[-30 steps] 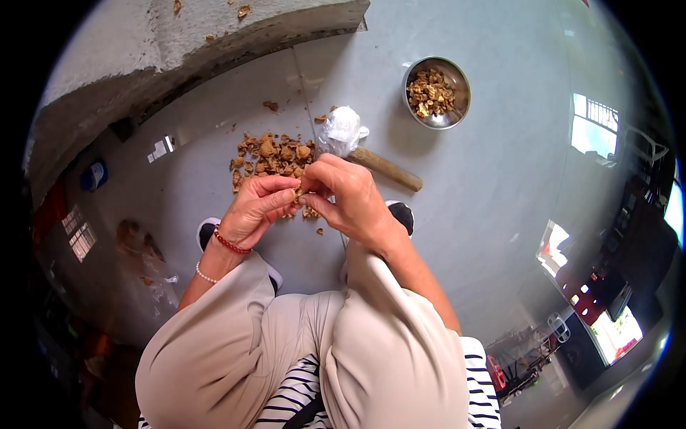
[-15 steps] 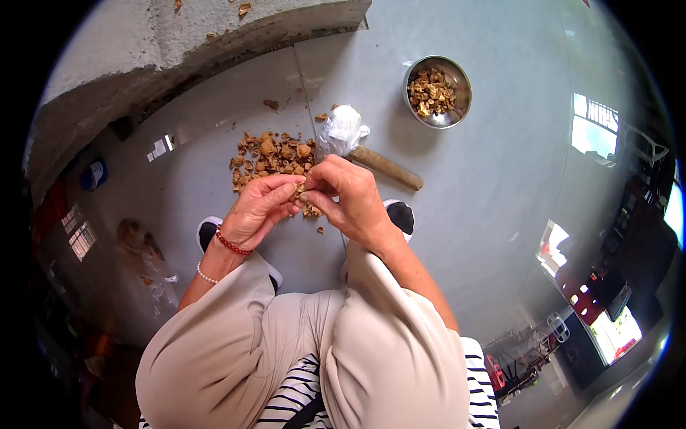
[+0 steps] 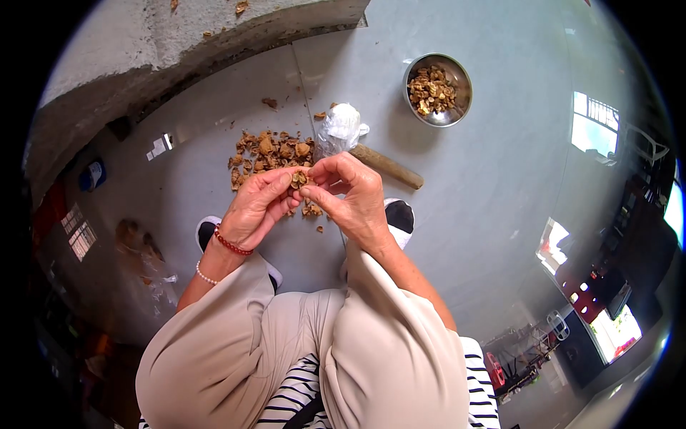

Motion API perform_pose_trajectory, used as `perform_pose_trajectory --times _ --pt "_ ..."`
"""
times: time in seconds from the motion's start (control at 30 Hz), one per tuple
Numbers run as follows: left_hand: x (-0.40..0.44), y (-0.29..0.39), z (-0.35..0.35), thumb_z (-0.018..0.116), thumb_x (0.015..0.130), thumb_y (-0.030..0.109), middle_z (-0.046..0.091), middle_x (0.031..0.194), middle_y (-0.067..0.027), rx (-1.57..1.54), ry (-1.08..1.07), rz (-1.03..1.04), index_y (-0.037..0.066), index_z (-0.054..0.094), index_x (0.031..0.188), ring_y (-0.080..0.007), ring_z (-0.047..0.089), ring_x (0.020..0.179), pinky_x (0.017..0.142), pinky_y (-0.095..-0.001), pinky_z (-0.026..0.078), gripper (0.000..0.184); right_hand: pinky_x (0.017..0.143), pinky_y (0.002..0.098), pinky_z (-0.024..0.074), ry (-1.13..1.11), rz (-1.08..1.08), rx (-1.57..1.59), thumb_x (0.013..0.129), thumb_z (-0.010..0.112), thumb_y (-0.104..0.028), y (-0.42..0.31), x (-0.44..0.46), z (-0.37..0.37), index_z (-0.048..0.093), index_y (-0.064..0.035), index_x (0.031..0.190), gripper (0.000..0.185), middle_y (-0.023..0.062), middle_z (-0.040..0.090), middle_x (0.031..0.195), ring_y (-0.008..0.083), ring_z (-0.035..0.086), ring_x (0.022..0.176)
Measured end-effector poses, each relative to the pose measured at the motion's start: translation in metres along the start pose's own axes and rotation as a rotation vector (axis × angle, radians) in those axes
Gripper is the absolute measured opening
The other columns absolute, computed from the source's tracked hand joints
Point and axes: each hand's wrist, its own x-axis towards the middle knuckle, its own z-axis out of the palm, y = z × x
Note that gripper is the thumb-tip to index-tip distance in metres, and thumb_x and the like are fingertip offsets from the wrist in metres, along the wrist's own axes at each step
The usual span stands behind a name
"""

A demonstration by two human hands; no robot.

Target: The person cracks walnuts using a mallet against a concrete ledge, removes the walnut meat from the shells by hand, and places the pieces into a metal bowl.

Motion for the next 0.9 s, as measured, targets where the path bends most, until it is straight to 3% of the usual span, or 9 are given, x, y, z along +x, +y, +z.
perform_pose_trajectory --times 0.07,0.33,0.57,0.9 --pt "-0.001 0.001 0.001 0.051 0.094 0.019 0.063 0.09 -0.0044 0.014 -0.003 0.02 -0.003 0.055 0.118 -0.0079 0.058 0.081 0.075 -0.0213 0.049 0.032 0.062 0.0222 0.0515 0.047 -0.054 -0.011 0.072 0.073 -0.002 0.001 0.001 0.002 0.061 0.001 0.09 0.022 0.0041 0.061 0.079 0.0096 0.061 0.071" --pt "-0.001 0.004 0.003 0.068 0.081 0.007 0.066 0.094 -0.0088 0.34 0.071 0.208 -0.003 0.06 0.11 -0.011 0.063 0.079 0.072 -0.022 0.052 0.032 0.064 0.0219 0.0519 0.009 0.152 0.279 0.078 0.068 -0.002 -0.002 -0.002 0.003 0.061 0.0027 0.091 0.016 0.0048 0.064 0.08 0.0092 0.062 0.07" --pt "-0.004 0.006 0.005 0.068 0.08 0.003 0.067 0.09 -0.0095 0.299 0.084 0.254 -0.003 0.062 0.103 -0.0133 0.064 0.076 0.068 -0.024 0.054 0.025 0.068 0.0231 0.0538 -0.043 0.209 0.347 0.081 0.065 -0.001 -0.01 -0.004 0.002 0.063 0.0045 0.099 0.019 0.0086 0.067 0.085 0.0116 0.064 0.075" --pt "-0.003 -0.004 -0.001 0.065 0.082 0.003 0.066 0.09 -0.0112 0.152 0.151 0.187 -0.002 0.061 0.105 -0.0143 0.066 0.076 0.07 -0.0237 0.056 0.024 0.068 0.0241 0.0547 -0.016 0.172 0.387 0.083 0.062 0.001 0.0 -0.001 0.006 0.064 0.0062 0.091 0.01 0.0098 0.065 0.084 0.0135 0.065 0.075"
